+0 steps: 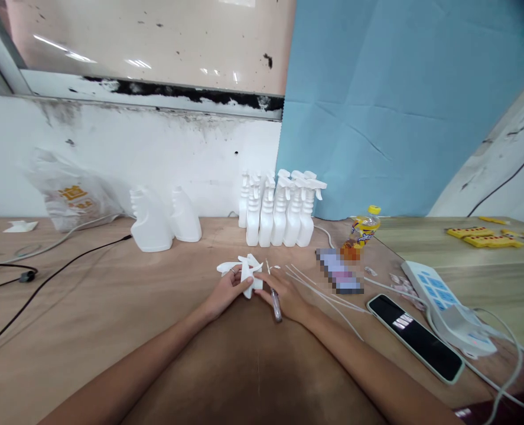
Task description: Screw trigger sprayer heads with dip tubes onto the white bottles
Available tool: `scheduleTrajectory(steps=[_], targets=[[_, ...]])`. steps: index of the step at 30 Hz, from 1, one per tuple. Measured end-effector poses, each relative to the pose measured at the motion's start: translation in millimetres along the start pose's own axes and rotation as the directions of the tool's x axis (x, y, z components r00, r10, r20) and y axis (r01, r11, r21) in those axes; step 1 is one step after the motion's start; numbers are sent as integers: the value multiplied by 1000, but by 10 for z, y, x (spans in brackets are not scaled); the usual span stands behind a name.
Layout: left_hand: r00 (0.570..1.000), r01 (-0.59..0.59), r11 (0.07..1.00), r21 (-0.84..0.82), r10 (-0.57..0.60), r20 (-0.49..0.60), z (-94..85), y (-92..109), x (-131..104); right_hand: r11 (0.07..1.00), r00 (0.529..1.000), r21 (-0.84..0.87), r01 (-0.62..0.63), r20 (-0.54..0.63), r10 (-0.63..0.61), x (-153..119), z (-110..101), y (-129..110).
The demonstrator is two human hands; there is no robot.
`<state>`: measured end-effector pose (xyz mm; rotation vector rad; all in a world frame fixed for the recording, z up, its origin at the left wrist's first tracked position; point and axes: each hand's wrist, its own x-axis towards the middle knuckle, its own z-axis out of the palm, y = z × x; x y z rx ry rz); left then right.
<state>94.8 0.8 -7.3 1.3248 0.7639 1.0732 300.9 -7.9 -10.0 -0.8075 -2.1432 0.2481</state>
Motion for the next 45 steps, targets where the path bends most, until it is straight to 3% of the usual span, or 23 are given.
scheduleTrajectory(steps=[3, 8, 12, 15, 21, 25, 28, 30, 33, 35, 38, 41, 45], targets=[[1000, 30, 994, -109, -31, -5, -1, 13, -20, 997, 1000, 75, 1, 16, -2, -8, -39, -108], [999, 40, 962, -269, -33, 32, -56, 48, -36, 922, 957, 330, -204, -129, 258, -33, -81, -205], [998, 43, 947, -317, -30, 46, -80, 32, -37, 842, 931, 490, -225, -146, 333, -54, -15, -202], [999, 40, 948, -315, -26, 48, -70, 20, -39, 861, 947, 475, -181, -153, 283, -65, 36, -195], [999, 37, 965, -260, -31, 28, -47, -6, -41, 964, 990, 253, -83, -88, 108, -45, -15, -172], [999, 38, 978, -207, -42, -14, -22, -56, -30, 990, 994, 111, 87, 61, -94, -11, -77, -167], [998, 40, 984, -176, -48, -42, -6, -60, -35, 981, 994, 192, 34, 100, -54, -20, -58, -173], [997, 59, 984, -167, -66, -38, -8, -33, -50, 929, 995, 362, -81, 84, 55, -37, -27, -176], [994, 104, 980, -169, -106, -2, -27, 28, -82, 685, 970, 688, -240, 135, 204, -48, 9, -176], [992, 129, 975, -183, -128, 20, -37, 61, -102, 516, 956, 811, -276, 175, 237, -37, 22, -181], [985, 174, 962, -209, -166, 57, -34, 82, -125, 401, 956, 879, -259, 175, 234, -4, 33, -213], [979, 203, 956, -214, -189, 82, -16, 84, -137, 434, 960, 865, -253, 168, 225, 19, 24, -255], [985, 173, 963, -204, -167, 47, 11, 66, -132, 582, 963, 776, -242, 120, 240, 3, -45, -249]])
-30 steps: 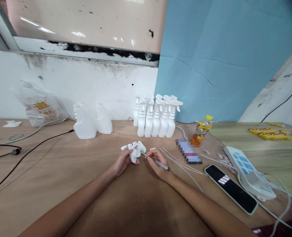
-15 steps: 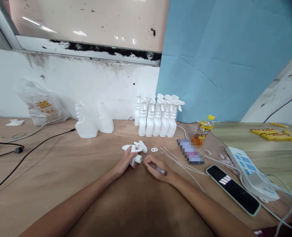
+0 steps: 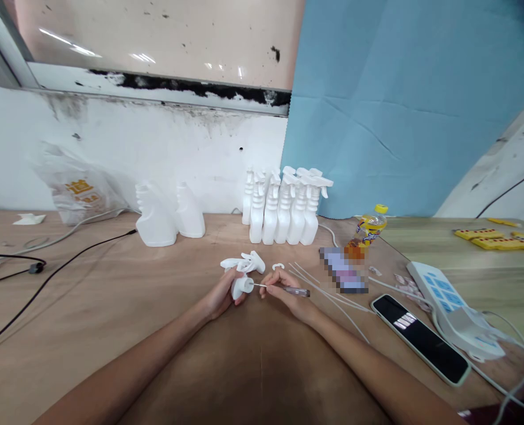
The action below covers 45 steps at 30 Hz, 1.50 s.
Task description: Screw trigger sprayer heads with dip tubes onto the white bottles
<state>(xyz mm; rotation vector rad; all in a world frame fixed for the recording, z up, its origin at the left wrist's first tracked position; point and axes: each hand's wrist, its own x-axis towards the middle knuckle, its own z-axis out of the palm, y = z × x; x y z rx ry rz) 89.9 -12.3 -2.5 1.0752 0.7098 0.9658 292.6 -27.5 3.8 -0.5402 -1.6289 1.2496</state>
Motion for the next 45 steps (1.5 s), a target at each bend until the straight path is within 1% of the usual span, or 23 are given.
scheduleTrajectory(steps=[1, 3, 5, 6, 7, 8, 10, 12, 13, 15, 16, 18, 23, 25, 28, 32, 34, 36, 37, 39, 42, 45], targets=[[1000, -15, 1000, 6, 15, -12, 7, -12, 6, 997, 1000, -72, 21, -2, -21, -9, -25, -11], [999, -41, 999, 25, 42, -33, 23, -47, 18, 956, 995, -277, 95, 53, -84, -25, -70, -35], [997, -56, 997, 51, 58, -43, 40, -84, 27, 857, 979, -478, 194, 153, -137, -37, -92, -56], [997, -60, 996, 62, 63, -46, 47, -98, 29, 819, 972, -530, 220, 187, -141, -41, -94, -62], [997, -63, 996, 70, 67, -48, 52, -106, 27, 806, 970, -548, 225, 204, -132, -44, -90, -64], [996, -66, 995, 73, 70, -49, 54, -108, 24, 813, 972, -543, 211, 204, -116, -45, -83, -59], [997, -62, 996, 64, 65, -43, 47, -90, 10, 887, 985, -443, 131, 156, -68, -39, -66, -32], [998, -48, 998, 42, 49, -24, 29, -53, -7, 970, 994, -241, 40, 106, -15, -24, -54, 9], [999, -39, 999, 31, 40, -12, 18, -33, -14, 992, 996, -126, 4, 88, 7, -15, -50, 29], [1000, -21, 1000, 11, 21, 9, -3, -4, -24, 996, 995, 73, -56, 85, 50, 0, -47, 61], [1000, -12, 1000, 2, 12, 16, -13, 4, -25, 991, 994, 118, -67, 93, 56, 3, -46, 72], [1000, 4, 1000, -17, -3, 21, -29, 6, -21, 987, 993, 140, -73, 103, 59, 3, -42, 83], [1000, 25, 998, -63, -25, 5, -61, -13, -8, 999, 994, 40, -12, 106, 7, -20, 2, 88], [999, 51, 996, -75, -50, 18, -74, -12, -12, 995, 994, 86, -44, 99, 36, -20, 25, 90], [996, 86, 993, -84, -83, 42, -89, -6, -20, 970, 991, 210, -118, 93, 101, -9, 46, 102], [992, 112, 990, -82, -106, 73, -89, 5, -16, 929, 980, 320, -188, 126, 156, 12, 58, 133], [989, 123, 990, -72, -116, 92, -80, 16, -13, 921, 975, 333, -205, 147, 164, 17, 68, 149], [988, 122, 991, -59, -116, 100, -67, 29, -15, 941, 975, 277, -193, 165, 151, 10, 80, 160], [989, 116, 992, -51, -110, 97, -59, 34, -16, 959, 975, 221, -178, 169, 142, 1, 86, 161], [993, 89, 995, -32, -87, 76, -40, 39, -17, 990, 979, 41, -136, 159, 128, -25, 92, 154], [1000, 10, 1000, 24, -11, 13, -5, 23, -11, 970, 994, -240, -38, 89, 61, -55, 66, 120], [993, -88, 986, 145, 97, -60, 17, 3, -23, 933, 997, -356, 54, -38, -73, -45, -46, 91]])
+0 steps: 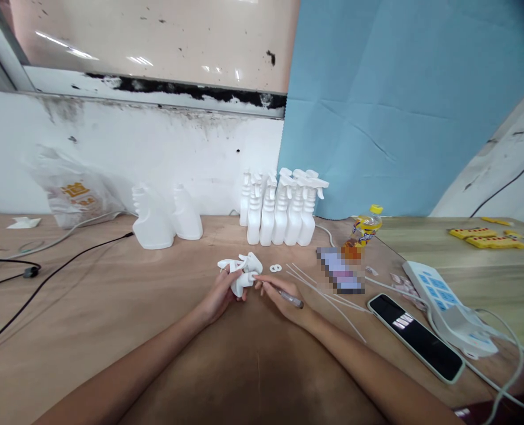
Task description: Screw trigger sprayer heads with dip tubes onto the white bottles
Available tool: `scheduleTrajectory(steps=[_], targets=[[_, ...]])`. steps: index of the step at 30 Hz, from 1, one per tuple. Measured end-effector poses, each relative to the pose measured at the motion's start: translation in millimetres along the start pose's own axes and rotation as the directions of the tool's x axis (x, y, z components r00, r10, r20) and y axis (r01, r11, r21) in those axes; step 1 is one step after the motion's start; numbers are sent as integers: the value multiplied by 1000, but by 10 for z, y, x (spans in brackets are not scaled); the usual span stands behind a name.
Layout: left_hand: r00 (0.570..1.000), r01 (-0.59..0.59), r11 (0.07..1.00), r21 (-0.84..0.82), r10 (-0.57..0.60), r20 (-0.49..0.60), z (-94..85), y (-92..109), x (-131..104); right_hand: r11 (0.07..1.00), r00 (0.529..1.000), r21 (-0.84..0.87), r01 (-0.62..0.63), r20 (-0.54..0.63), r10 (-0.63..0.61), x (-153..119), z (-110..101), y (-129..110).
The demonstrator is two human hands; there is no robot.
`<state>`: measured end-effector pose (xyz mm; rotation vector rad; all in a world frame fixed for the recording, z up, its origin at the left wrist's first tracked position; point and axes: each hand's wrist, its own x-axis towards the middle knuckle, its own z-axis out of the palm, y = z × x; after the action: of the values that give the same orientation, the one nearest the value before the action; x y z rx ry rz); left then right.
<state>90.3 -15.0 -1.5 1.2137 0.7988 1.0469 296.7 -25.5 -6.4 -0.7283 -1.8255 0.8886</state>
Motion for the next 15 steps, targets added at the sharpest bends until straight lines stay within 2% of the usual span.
scheduleTrajectory(steps=[3, 5, 10, 12, 14, 15], targets=[[995, -81, 979, 185, 89, -37, -29, 11, -73, 994, 989, -107, -28, -147, 12, 44, -184, 87], [991, -111, 942, 317, 128, -36, -72, 24, -140, 982, 979, -166, -90, -195, 56, 70, -307, 172], [984, -131, 832, 540, 177, -33, -132, 60, -180, 972, 950, -127, -200, -270, 160, 101, -443, 306], [960, -194, 750, 633, 278, -35, -94, 114, -159, 975, 943, -99, -199, -288, 163, 103, -433, 310], [909, -296, 666, 685, 417, -13, -9, 185, -205, 977, 939, -86, -195, -304, 161, 104, -409, 307], [891, -344, 658, 670, 454, 11, 47, 215, -278, 978, 937, -79, -195, -311, 162, 104, -395, 310]])
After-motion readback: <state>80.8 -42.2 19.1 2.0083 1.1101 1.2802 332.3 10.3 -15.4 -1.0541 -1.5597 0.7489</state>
